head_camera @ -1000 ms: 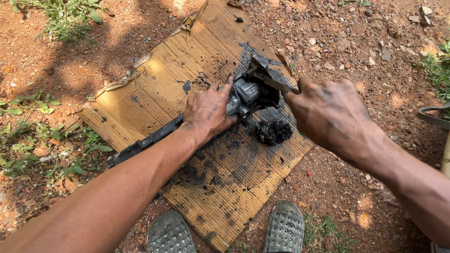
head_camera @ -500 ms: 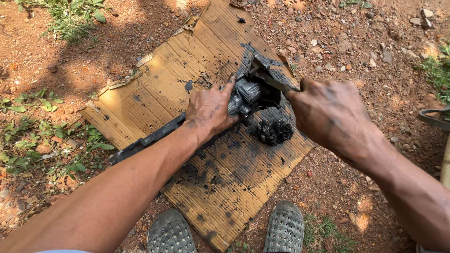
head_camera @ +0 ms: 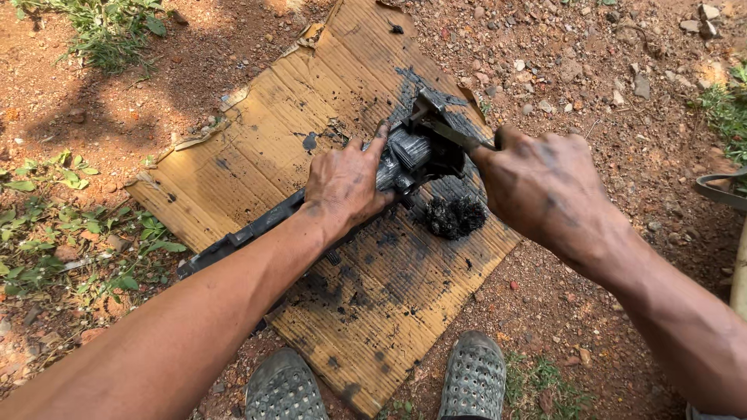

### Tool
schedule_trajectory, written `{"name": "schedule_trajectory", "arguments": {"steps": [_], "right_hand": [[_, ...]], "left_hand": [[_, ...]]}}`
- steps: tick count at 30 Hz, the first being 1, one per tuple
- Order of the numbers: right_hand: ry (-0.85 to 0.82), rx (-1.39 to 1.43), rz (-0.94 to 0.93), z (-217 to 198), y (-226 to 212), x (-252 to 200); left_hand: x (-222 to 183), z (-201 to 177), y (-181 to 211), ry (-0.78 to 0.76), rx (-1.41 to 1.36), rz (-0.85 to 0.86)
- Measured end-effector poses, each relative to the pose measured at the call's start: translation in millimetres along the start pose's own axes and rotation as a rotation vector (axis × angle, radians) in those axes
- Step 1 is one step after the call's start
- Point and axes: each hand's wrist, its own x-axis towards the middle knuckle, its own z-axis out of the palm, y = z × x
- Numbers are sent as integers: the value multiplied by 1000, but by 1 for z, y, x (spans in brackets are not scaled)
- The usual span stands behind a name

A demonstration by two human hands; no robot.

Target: The person scrapes grease and residue from the interior of a black engine cover using a small scraping tool and their hands.

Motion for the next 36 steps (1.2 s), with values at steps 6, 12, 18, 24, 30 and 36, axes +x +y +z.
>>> {"name": "schedule_trajectory", "arguments": {"steps": [6,12,18,24,30,36], "right_hand": [[-81,76,45,-8,-2,2],[87,8,3,2,-9,2],[41,157,62,4,0,-9],[23,147,85,6,1,-17],[96,96,50,2,-1,-11],[-14,93,87,-6,-10,-2]], "left_hand": [[-9,-1,1,16,-5,1],[-6,6,6,23,3,18],[-7,8,1,56,9,15],[-7,5,2,37,9,18],[-7,3,2,30,-15,18],[-11,-2,6,15,-35,11]]}}
